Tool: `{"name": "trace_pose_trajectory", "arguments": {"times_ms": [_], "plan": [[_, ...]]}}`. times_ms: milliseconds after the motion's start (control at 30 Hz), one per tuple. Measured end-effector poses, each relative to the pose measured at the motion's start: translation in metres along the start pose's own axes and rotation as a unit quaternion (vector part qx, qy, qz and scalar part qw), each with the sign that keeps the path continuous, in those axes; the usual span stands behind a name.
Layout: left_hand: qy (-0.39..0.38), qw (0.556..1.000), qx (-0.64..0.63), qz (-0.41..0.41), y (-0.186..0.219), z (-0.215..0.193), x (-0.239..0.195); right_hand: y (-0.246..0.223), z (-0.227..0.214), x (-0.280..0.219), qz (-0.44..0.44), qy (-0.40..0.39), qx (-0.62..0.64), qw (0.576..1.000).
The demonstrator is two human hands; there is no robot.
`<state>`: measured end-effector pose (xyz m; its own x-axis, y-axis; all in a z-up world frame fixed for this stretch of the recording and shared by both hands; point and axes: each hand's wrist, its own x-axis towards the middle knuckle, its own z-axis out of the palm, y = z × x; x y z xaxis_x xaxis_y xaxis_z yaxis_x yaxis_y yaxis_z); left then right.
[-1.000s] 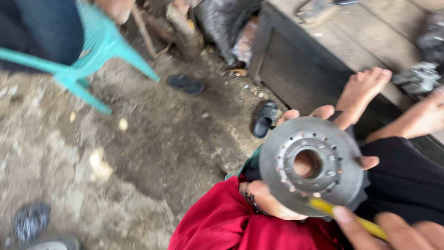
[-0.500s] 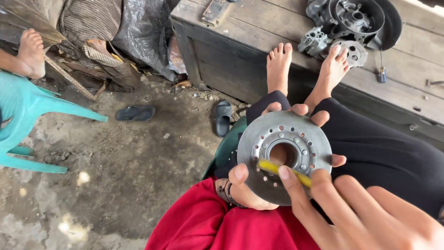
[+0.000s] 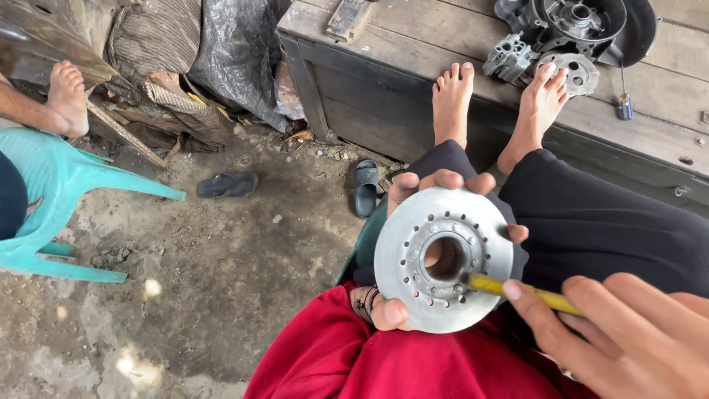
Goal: Cleaning and inspecting motorcycle engine components using a brush on a wooden workbench.
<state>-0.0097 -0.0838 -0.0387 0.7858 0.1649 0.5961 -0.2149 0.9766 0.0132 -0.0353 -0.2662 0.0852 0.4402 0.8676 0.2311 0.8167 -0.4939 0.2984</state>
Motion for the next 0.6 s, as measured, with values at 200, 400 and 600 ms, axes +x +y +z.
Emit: {"name": "trace_pose_trajectory", "arguments": {"times_ms": [200, 400, 600], "plan": [[0.015, 0.999, 0.027, 0.018, 0.005, 0.011, 0.003, -0.006, -0.026, 0.036, 0.02, 0.034, -0.005, 0.999], [-0.017, 0.999, 0.042, -0.001, 0.004, 0.009, -0.004, 0.013, -0.026, 0.042, -0.019, 0.032, 0.073, 0.997], [0.116, 0.989, -0.079, -0.052, -0.015, 0.002, 0.008, 0.07, -0.006, 0.047, 0.056, 0.057, 0.088, 0.993]]}}
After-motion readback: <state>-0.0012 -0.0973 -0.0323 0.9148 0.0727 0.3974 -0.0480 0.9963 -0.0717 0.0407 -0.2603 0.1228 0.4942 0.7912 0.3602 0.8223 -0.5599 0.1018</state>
